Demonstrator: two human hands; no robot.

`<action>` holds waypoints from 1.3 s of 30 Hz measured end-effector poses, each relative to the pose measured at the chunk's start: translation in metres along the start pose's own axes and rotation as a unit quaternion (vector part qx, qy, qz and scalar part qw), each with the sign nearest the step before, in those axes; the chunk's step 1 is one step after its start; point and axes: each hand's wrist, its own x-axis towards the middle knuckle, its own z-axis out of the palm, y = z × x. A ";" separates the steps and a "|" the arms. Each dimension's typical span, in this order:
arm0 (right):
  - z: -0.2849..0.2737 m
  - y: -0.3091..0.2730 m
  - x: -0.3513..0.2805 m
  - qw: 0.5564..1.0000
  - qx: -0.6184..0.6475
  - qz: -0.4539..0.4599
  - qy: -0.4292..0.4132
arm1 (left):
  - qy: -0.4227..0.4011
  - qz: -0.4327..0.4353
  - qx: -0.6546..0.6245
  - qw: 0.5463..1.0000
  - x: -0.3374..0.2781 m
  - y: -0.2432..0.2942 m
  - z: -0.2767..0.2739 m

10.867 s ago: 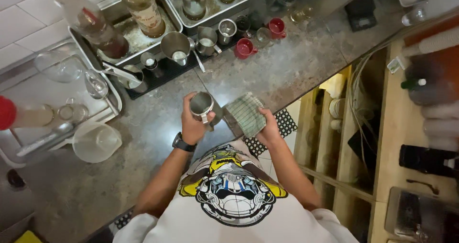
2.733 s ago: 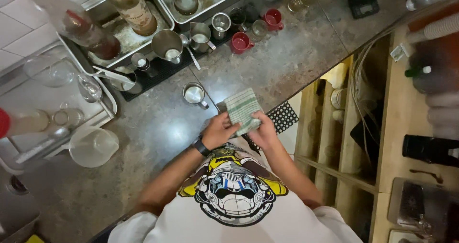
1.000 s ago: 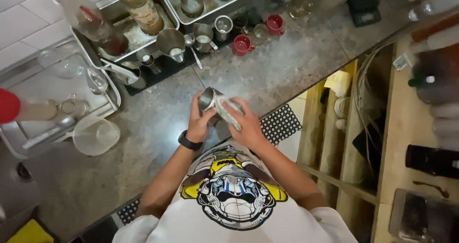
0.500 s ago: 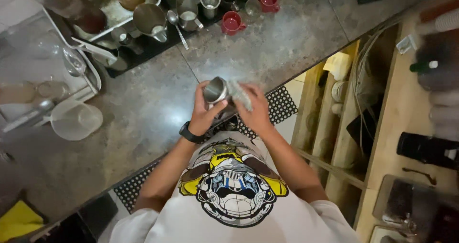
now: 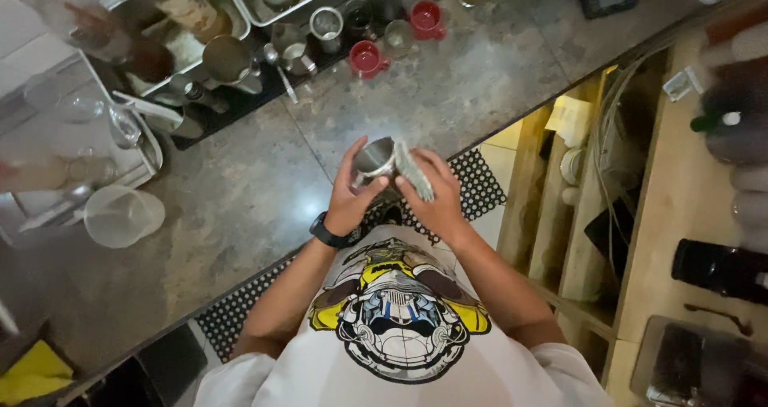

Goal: Wiping down a coffee shop counter and cleaning metal milk jugs with a cloth.

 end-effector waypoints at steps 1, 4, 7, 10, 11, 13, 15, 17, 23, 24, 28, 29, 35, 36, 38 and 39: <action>-0.007 0.005 -0.004 0.999 -0.008 -0.039 -0.005 | 0.006 0.007 0.016 1.000 0.004 -0.003 0.003; -0.019 0.016 -0.002 0.998 -0.014 -0.058 0.010 | 0.008 0.008 0.040 0.999 0.012 -0.012 0.015; -0.033 0.012 0.009 0.999 0.012 -0.025 0.038 | -0.015 0.007 0.054 0.998 0.011 -0.005 0.033; -0.042 0.013 0.002 0.999 0.013 -0.028 0.024 | -0.022 0.032 0.099 0.994 0.014 0.010 0.045; -0.043 0.015 -0.005 0.999 -0.008 -0.038 0.001 | -0.009 0.044 0.136 0.990 0.015 0.014 0.048; -0.048 0.021 0.003 0.999 -0.011 -0.043 -0.001 | -0.011 0.050 0.149 0.988 0.017 0.017 0.053; -0.052 0.027 0.003 0.999 -0.015 -0.046 -0.005 | -0.012 0.053 0.160 0.986 0.017 0.014 0.058; -0.050 0.036 -0.003 0.999 -0.006 -0.041 0.018 | 0.017 0.042 0.164 0.985 0.016 0.006 0.060; -0.055 0.032 0.012 0.998 0.019 -0.066 0.008 | 0.036 0.094 0.146 0.984 0.015 -0.006 0.052; -0.054 0.028 0.008 0.998 0.021 -0.066 0.004 | 0.040 0.093 0.146 0.984 0.015 -0.010 0.050; -0.054 0.025 0.001 0.995 0.037 -0.088 -0.032 | 0.027 0.109 0.097 0.989 0.015 -0.023 0.041; -0.056 0.028 0.001 0.992 0.029 -0.105 -0.065 | 0.027 0.113 0.100 0.988 0.016 -0.026 0.039; -0.070 0.019 0.017 0.996 0.044 -0.042 -0.060 | -0.031 0.122 0.175 0.976 0.009 0.014 0.055; -0.072 0.017 0.017 0.996 0.044 -0.041 -0.059 | -0.032 0.122 0.175 0.976 0.009 0.018 0.052; -0.076 0.014 0.018 0.990 0.049 -0.020 -0.129 | -0.022 0.170 0.283 0.944 0.011 0.026 0.048; -0.078 0.012 0.021 0.991 0.048 -0.020 -0.127 | -0.023 0.170 0.283 0.944 0.010 0.028 0.048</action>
